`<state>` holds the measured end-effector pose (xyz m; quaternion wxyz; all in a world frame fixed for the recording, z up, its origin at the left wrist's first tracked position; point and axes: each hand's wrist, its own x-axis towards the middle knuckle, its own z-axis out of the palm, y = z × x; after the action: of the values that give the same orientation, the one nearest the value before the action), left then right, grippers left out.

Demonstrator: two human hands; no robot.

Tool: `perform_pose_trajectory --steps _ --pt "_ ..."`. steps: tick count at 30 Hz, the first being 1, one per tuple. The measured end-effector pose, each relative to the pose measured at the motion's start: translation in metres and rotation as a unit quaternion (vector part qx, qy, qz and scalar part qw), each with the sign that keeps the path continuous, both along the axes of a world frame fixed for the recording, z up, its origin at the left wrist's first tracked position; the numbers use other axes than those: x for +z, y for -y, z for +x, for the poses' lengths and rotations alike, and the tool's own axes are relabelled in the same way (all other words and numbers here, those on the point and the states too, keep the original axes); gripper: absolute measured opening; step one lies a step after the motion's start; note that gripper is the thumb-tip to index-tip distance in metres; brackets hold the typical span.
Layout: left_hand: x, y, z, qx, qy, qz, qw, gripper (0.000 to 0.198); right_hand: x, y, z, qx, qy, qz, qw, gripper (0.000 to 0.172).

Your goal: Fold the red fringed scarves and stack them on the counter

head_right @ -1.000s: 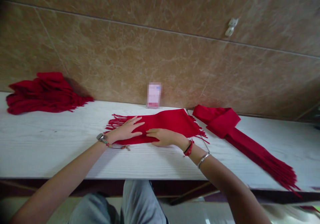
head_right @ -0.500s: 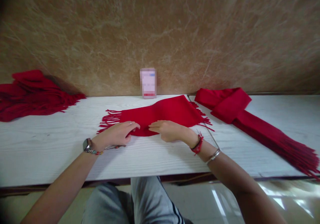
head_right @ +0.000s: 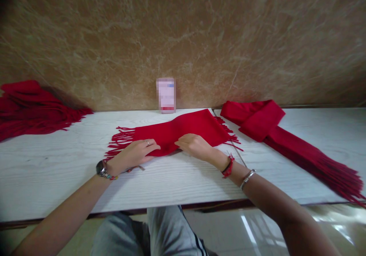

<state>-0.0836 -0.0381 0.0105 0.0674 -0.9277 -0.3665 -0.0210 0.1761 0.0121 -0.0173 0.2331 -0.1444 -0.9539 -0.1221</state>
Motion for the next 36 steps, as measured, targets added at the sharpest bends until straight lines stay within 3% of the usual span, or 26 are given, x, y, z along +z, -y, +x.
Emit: perform_pose_trajectory --steps 7,14,23,30,36 --pt "-0.001 0.003 0.004 -0.016 -0.014 0.067 0.998 0.019 0.000 -0.001 0.000 -0.022 -0.053 -0.039 0.998 0.019" --pt "-0.001 0.001 0.001 -0.016 -0.001 0.067 0.998 0.016 0.000 -0.003 0.002 -0.003 -0.048 -0.028 0.998 0.027" --pt "0.005 0.005 0.002 -0.025 -0.044 0.069 0.996 0.024 0.001 -0.001 0.003 -0.004 -0.030 -0.023 0.999 0.023" --pt "0.003 0.003 -0.002 -0.014 0.001 0.023 1.000 0.019 0.004 0.000 -0.001 -0.029 -0.018 -0.019 0.999 0.024" --pt "0.007 -0.001 -0.017 0.041 0.010 -0.022 0.999 0.014 0.003 -0.002 0.000 -0.046 0.010 -0.013 0.999 0.030"
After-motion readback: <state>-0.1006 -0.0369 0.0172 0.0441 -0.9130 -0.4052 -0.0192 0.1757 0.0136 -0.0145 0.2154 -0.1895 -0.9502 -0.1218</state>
